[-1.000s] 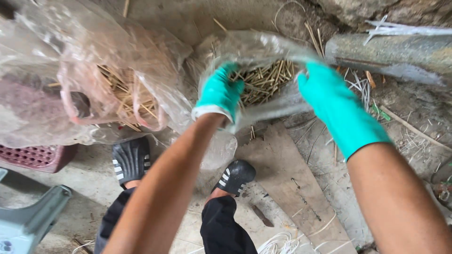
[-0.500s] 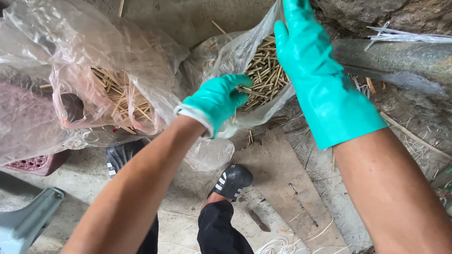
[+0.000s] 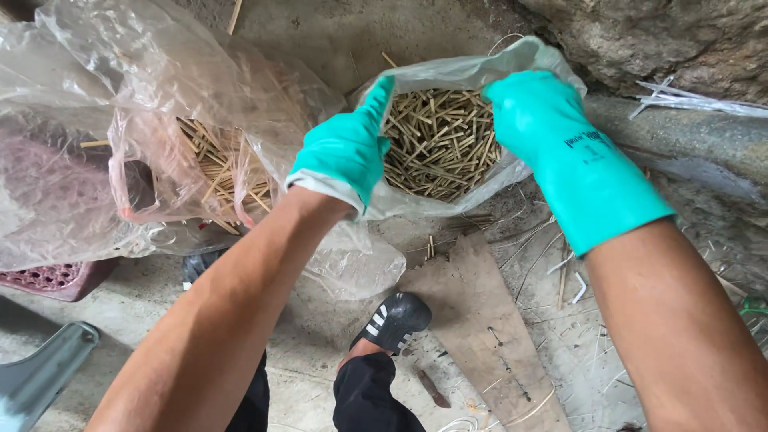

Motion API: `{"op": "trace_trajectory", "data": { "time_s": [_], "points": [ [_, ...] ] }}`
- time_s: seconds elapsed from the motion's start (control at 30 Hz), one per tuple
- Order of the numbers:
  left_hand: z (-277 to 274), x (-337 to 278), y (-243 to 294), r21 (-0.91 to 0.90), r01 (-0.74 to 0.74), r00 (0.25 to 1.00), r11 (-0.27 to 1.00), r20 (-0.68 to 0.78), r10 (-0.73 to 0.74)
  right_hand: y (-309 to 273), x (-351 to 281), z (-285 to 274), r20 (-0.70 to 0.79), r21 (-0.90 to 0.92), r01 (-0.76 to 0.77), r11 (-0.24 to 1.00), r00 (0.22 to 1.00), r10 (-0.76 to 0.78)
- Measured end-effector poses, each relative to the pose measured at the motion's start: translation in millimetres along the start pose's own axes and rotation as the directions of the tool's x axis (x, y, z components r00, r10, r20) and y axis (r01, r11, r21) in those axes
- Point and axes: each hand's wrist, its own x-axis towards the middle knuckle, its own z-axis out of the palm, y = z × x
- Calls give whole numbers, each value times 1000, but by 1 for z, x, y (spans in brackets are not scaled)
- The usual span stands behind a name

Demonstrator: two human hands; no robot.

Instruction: Assembling thin bamboo sticks into decorative circular frames, including organizing materials and using adhesive liquid in a barrel.

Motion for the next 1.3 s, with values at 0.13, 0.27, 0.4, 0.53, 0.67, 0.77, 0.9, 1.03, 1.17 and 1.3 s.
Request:
{"op": "trace_trajectory", "data": {
  "time_s": [0.13, 0.27, 0.4, 0.53, 0.67, 0.77, 0.9, 1.03, 1.17, 1.3],
  "points": [
    [10, -18, 15, -37, -9, 998, 999, -66, 6, 7, 27, 12, 97, -160, -41, 986, 994, 57],
    [36, -30, 9, -287, -53, 984, 956, -177, 2, 5, 49, 34, 125, -239, -129, 962, 979, 162],
    [52, -46, 7, -408, -325, 884, 853, -451, 121, 0, 54, 39, 43, -199, -212, 957, 974, 224],
    [47, -59, 7, -485, -142, 971, 863, -237, 26, 36, 55, 97, 267, -199, -228, 953, 923, 277],
    [42, -63, 3, -530, -100, 976, 842, -216, -20, 25, 40, 84, 101, 5, -285, 958, 954, 283],
    [42, -76, 8, -578, -69, 985, 813, -170, -38, 15, 14, 76, 107, 73, -337, 939, 938, 329],
    [81, -76, 7, -651, -163, 950, 742, -305, -59, 16, -38, 54, 31, 220, -250, 943, 968, 249],
    [94, -74, 27, -861, -61, 975, 506, -160, -155, -1, -99, -18, 306, 443, -504, 741, 862, 404],
    [101, -65, 53, -951, 220, 940, 218, 147, -307, -6, -156, -49, 581, 656, -638, 403, 768, 270],
    [118, -52, 69, -979, 203, 918, 5, 188, -350, -5, -201, -29, 627, 777, -629, 27, 777, 54]
  ]
}}
